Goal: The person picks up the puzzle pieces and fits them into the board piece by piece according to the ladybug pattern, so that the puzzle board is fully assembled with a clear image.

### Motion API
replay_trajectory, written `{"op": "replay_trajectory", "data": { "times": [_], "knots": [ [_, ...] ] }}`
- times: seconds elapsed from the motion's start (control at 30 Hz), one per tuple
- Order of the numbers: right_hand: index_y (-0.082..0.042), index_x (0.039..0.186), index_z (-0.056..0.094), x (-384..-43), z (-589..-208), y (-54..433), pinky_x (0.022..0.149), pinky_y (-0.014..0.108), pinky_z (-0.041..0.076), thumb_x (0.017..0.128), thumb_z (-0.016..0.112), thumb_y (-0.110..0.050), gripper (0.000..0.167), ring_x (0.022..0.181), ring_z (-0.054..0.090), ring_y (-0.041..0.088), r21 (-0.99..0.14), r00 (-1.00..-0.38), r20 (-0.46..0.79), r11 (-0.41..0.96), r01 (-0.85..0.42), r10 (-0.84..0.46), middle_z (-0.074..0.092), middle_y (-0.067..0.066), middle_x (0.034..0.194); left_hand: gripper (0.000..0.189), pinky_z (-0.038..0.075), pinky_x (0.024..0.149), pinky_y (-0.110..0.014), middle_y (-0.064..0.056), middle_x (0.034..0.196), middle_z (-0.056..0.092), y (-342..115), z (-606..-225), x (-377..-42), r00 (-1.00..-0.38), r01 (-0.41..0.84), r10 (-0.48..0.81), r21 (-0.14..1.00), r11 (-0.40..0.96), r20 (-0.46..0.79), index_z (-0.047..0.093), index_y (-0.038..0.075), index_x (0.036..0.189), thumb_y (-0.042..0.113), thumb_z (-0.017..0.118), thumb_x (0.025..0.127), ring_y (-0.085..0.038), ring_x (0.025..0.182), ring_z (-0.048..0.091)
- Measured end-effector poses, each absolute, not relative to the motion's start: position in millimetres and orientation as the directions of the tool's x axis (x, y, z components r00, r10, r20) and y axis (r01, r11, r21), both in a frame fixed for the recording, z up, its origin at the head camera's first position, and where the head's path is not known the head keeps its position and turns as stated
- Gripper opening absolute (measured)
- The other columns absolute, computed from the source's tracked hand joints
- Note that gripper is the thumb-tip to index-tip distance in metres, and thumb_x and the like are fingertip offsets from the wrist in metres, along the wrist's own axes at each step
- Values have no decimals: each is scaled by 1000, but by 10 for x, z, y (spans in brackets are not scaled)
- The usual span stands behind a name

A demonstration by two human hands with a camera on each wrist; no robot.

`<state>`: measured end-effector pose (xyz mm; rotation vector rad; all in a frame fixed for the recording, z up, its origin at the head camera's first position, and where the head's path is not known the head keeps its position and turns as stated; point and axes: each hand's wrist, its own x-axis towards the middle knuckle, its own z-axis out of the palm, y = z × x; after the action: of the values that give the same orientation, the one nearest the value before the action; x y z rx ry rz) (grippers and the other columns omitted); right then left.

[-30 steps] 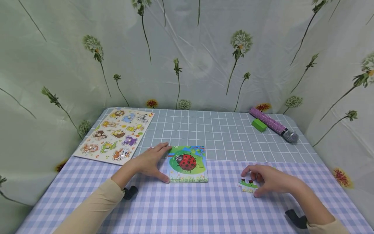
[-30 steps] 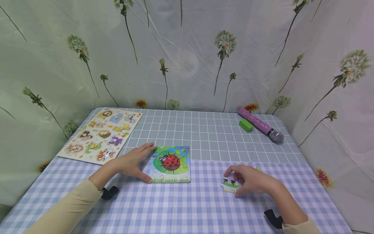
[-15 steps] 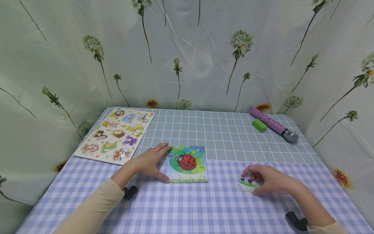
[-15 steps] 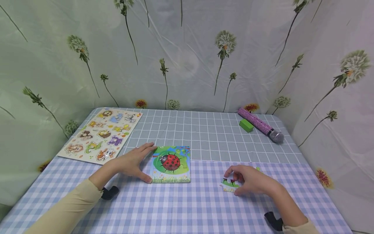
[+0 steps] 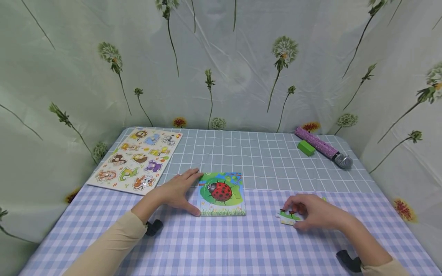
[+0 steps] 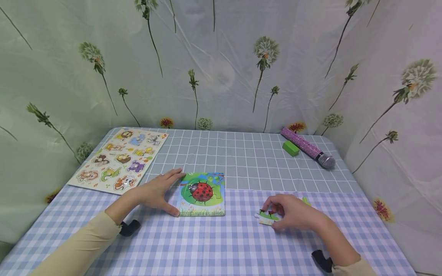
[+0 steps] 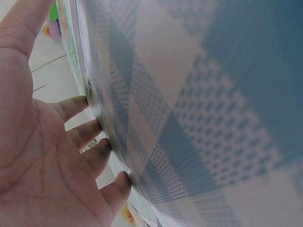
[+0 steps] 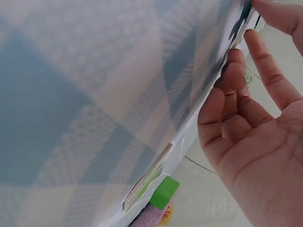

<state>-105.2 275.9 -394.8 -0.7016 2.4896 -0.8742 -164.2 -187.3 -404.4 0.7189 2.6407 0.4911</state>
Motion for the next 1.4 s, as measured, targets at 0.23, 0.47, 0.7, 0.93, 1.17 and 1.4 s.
{"op": "replay_trajectory", "data": {
  "times": [0.23, 0.47, 0.7, 0.93, 1.17, 1.4],
  "knots": [
    [-22, 113, 72, -1120, -3932, 2655, 70, 23, 44, 79, 91, -20, 39, 85, 52, 6, -642, -803, -186, 688, -337, -567, 62, -5, 94, 132, 17, 132, -72, -20, 179, 17, -1872, -4039, -1634, -811, 401, 529, 423, 812, -248, 27, 9, 170, 64, 94, 71, -44, 165, 21],
    [-23, 112, 74, -1212, -3905, 2514, 73, 23, 49, 82, 90, -18, 35, 86, 55, 5, -613, -789, -118, 669, -419, -603, 64, -9, 94, 132, 17, 132, -72, -21, 179, 17, -1863, -4032, -1621, -810, 405, 532, 422, 811, -245, 26, 9, 170, 64, 94, 72, -45, 165, 21],
    [-25, 117, 75, -1296, -3883, 2325, 79, 25, 53, 84, 89, -18, 37, 90, 59, 7, -599, -762, -90, 646, -473, -641, 67, -11, 98, 131, 18, 133, -71, -21, 179, 17, -1869, -4040, -1625, -813, 405, 529, 415, 815, -245, 26, 10, 170, 65, 94, 72, -43, 166, 21],
    [-21, 120, 75, -1395, -3868, 2117, 80, 26, 53, 86, 88, -18, 37, 92, 60, 9, -609, -735, -51, 604, -514, -676, 69, -9, 103, 131, 19, 132, -71, -20, 180, 17, -1872, -4045, -1634, -810, 410, 534, 416, 812, -242, 26, 10, 171, 65, 93, 72, -44, 165, 22],
    [-20, 122, 76, -1462, -3908, 1904, 81, 27, 55, 85, 87, -16, 39, 93, 63, 12, -595, -708, -15, 576, -561, -706, 71, -10, 105, 132, 18, 132, -71, -20, 180, 17, -1876, -4035, -1623, -809, 409, 532, 412, 814, -248, 26, 10, 171, 65, 93, 71, -44, 165, 22],
    [-21, 124, 77, -1530, -3902, 1675, 82, 28, 56, 85, 87, -16, 40, 95, 64, 13, -583, -693, -36, 579, -570, -720, 69, -7, 104, 132, 18, 133, -70, -18, 180, 16, -1879, -4018, -1624, -814, 396, 522, 416, 819, -253, 26, 11, 171, 65, 94, 71, -43, 166, 21]
  ]
}}
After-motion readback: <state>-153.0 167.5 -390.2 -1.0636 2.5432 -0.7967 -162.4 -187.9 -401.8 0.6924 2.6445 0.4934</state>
